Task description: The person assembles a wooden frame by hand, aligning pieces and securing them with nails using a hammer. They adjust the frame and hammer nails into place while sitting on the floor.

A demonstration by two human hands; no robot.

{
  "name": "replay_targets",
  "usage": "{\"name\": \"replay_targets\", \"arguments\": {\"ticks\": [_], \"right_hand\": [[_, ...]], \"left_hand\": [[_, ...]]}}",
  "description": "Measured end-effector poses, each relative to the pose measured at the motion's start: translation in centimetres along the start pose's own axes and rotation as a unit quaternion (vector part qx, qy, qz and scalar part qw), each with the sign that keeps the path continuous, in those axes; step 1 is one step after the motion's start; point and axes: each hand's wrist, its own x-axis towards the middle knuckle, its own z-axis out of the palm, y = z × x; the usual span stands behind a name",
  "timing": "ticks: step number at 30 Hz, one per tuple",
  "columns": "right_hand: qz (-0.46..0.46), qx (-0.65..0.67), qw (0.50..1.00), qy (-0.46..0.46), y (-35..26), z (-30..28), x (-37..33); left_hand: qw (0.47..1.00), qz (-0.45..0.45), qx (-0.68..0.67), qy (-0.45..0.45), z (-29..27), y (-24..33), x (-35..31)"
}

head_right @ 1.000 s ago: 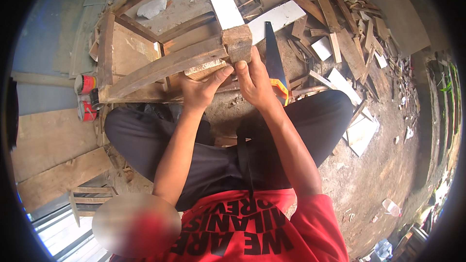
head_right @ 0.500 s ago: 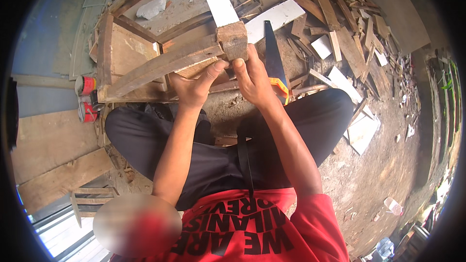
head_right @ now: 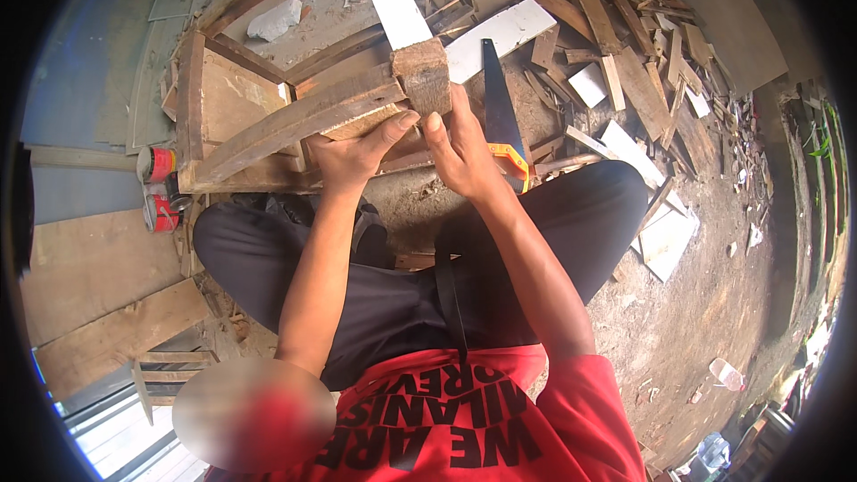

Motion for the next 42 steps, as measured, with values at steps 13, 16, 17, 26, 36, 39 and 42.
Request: {"name": "replay_targets", "arguments": {"ticks": [13,16,17,26,36,39,42], "right_hand": [[-0.032,-0.206,0.977,-0.042,2.2,-0.1,-2.5],[-0.009,-0.215,0.976,-0.044,3.1,0.2,-3.3],[-0.002,-0.219,0.975,-0.04,3.1,0.6,-3.5],[0.022,-0.22,0.972,0.081,3.3,4.4,-3.7],[0.026,-0.22,0.969,0.113,4.1,5.2,-3.4],[0.028,-0.223,0.968,0.114,4.2,5.1,-3.3],[0.035,-0.228,0.966,0.114,4.0,5.1,-3.0]], "left_hand": [[0.999,0.017,0.032,0.0,-0.3,0.2,0.4],[0.997,0.041,0.067,0.0,-0.4,0.1,0.5],[0.995,0.054,0.082,0.003,-0.4,0.3,0.6],[0.984,0.094,0.15,-0.024,-0.7,-0.8,1.0],[0.999,-0.003,-0.038,-0.03,0.1,0.0,0.7],[0.998,0.002,-0.045,-0.036,0.3,-0.1,0.8],[0.998,-0.006,-0.066,0.0,0.9,-0.1,0.7]]}}
